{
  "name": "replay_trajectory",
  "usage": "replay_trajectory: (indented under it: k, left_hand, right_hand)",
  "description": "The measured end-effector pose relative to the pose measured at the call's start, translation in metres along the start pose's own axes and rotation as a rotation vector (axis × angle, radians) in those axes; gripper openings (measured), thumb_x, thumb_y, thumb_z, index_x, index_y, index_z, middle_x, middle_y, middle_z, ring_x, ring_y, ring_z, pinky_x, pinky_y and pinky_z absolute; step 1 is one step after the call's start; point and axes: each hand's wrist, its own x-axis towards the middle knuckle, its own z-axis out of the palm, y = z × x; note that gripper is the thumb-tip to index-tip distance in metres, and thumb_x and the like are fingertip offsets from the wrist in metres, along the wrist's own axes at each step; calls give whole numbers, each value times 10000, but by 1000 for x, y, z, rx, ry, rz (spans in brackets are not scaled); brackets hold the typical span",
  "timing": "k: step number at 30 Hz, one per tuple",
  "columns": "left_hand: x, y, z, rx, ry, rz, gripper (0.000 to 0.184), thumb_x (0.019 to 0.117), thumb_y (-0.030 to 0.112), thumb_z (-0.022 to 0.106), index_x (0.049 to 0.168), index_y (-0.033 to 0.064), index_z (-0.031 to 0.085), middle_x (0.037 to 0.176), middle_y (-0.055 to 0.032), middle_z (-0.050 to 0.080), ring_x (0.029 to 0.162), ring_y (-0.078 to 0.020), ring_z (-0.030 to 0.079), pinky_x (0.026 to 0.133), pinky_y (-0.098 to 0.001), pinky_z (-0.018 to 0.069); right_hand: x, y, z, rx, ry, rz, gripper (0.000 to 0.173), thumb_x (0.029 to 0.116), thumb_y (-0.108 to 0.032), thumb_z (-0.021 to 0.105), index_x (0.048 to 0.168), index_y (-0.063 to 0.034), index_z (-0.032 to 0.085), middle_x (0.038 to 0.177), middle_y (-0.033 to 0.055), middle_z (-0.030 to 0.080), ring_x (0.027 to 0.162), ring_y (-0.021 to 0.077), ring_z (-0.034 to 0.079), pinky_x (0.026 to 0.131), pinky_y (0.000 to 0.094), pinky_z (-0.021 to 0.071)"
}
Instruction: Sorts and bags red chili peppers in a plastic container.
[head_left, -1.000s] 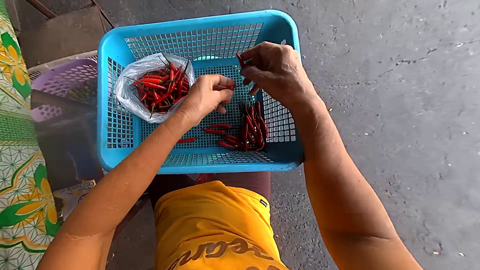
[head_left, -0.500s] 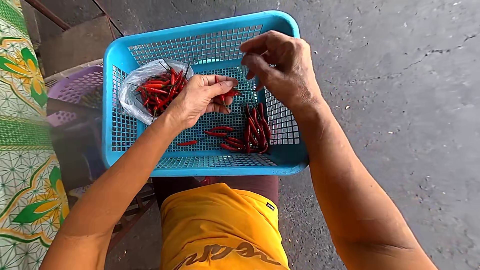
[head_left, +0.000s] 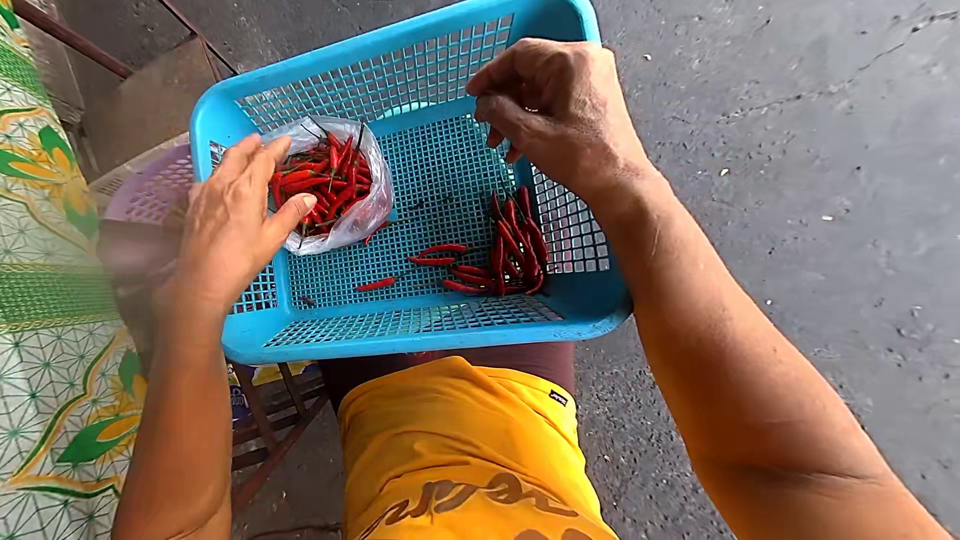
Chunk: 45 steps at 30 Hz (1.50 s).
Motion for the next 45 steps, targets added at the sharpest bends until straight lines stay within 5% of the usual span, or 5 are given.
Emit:
replay_trajectory:
  k: [15, 18, 22, 29, 45]
  left_hand:
    - [17, 63, 74, 241, 122, 534, 166, 985, 143, 576, 980, 66, 723, 1448, -165, 574, 1492, -445, 345, 1073, -870, 59]
    - [-4, 78, 58, -111, 258, 570, 144, 954, 151, 590, 943, 87, 718, 1153, -80, 746, 1232, -265, 653, 1148, -636, 325]
    - [-23, 90, 29, -164, 86, 426, 199, 947, 102, 498, 1017, 81, 683, 810, -54, 634, 642, -175, 599, 533, -341, 446]
    - [-32, 53, 52, 69, -358, 304, 260, 981, 306, 685, 1115, 83, 694, 925, -115, 684, 798, -314, 690, 650, -502, 532]
    - [6, 86, 72, -54, -293, 521, 413, 986, 318, 671, 1295, 50, 616, 1019, -160, 693, 789, -333, 700, 663, -488, 551]
  right_hand:
    - [-1, -1, 0, -25, -11, 11, 212, 1037, -191, 553, 1132, -70, 700, 973, 41, 714, 752, 62, 689, 679, 250, 583]
    - [0, 0, 0, -15, -12, -2, 209, 1033, -195, 556, 1123, -72, 699, 970, 33, 713, 753, 54, 685, 676, 243, 578]
    - [-1, 2, 0, 3, -25, -21, 222, 1031, -200, 547, 1130, -74, 701, 976, 27, 713, 756, 42, 677, 673, 230, 571]
    - [-2, 1, 1, -7, -35, -15, 211, 1031, -196, 552, 1121, -75, 700, 964, 20, 715, 732, 29, 669, 673, 224, 565]
    - [1, 1, 0, -23, -51, 35, 207, 1035, -199, 549, 1124, -90, 702, 969, 11, 712, 742, 25, 676, 671, 218, 573]
